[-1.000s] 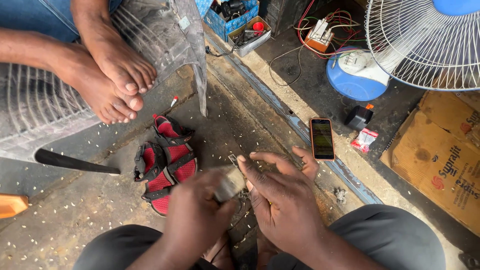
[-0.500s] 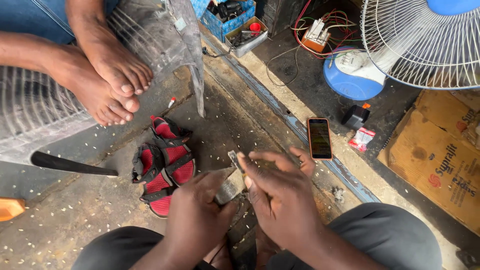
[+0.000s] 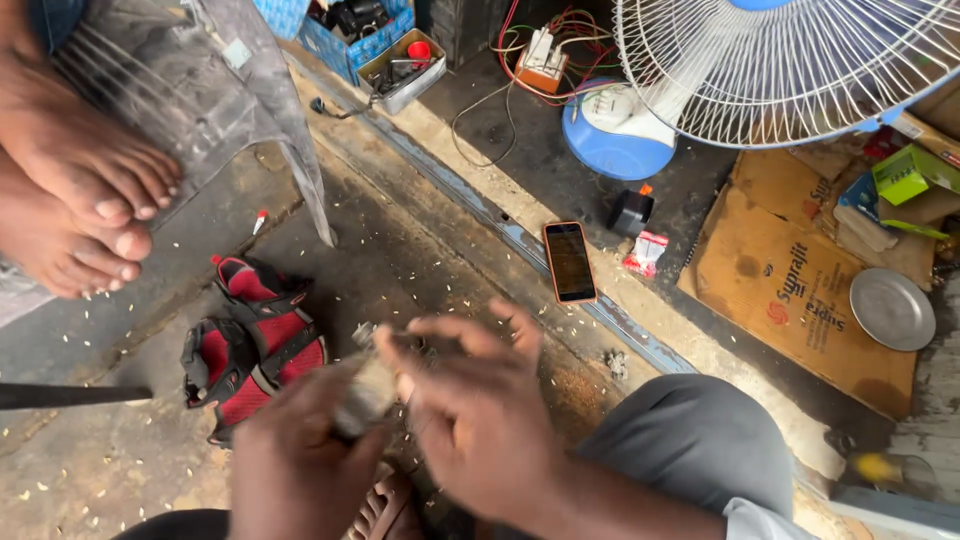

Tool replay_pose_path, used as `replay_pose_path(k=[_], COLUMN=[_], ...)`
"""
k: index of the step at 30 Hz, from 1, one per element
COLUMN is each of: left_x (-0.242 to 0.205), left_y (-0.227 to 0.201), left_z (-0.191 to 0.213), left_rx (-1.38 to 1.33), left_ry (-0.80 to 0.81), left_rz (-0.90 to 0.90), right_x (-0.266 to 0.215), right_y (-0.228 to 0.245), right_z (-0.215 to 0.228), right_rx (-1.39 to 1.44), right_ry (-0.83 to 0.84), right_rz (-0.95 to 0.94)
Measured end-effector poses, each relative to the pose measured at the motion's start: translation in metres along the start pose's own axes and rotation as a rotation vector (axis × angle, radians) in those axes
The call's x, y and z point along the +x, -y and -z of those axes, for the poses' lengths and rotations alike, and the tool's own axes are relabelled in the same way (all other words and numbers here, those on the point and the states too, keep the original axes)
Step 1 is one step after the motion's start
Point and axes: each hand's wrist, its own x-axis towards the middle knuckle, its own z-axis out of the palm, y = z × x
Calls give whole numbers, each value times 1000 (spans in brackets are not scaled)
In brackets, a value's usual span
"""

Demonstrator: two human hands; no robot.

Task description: Scraping and cleaning the surface of a motorcycle brake shoe using a small hand tool.

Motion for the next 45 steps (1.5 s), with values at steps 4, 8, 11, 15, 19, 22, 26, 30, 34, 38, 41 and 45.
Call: replay_pose_path(k=[4,8,11,15,19,22,26,30,34,38,41,45], left_x=[2,-1,1,1,-2,8,-2,-1,-1,3,0,2], left_y=[12,15,1,9,9,-8,7,10,-6,5,7,-10], left_z=[3,-4,0,1,0,15,4,8,5,7,0,7], left_rx=[43,43,13,58,80,31,92,73,84,38,49,58], left_ry=[-19,-51,62,-22,52,-77,21,14,29,-18,-79,26], left_rz=[60,-49,-50,25,-63,83,-88,72,-132,-35,-122,-99], right_x=[-2,0,2,2,11,3,6,3,5,5,7,41], right_y=[-1,0,-1,2,4,6,2,5,-3,3,-16,-115], right_z=[-4,-3,0,1,7,3,1,4,1,2,3,38], right_rx=[45,36,24,0,23,69,86,33,-7,8,-22,-4], right_ry=[-26,-2,4,-2,-31,25,-49,30,-19,-18,39,69], right_rz=[-6,20,-53,-13,8,-21,2,-26,-12,-22,41,-195])
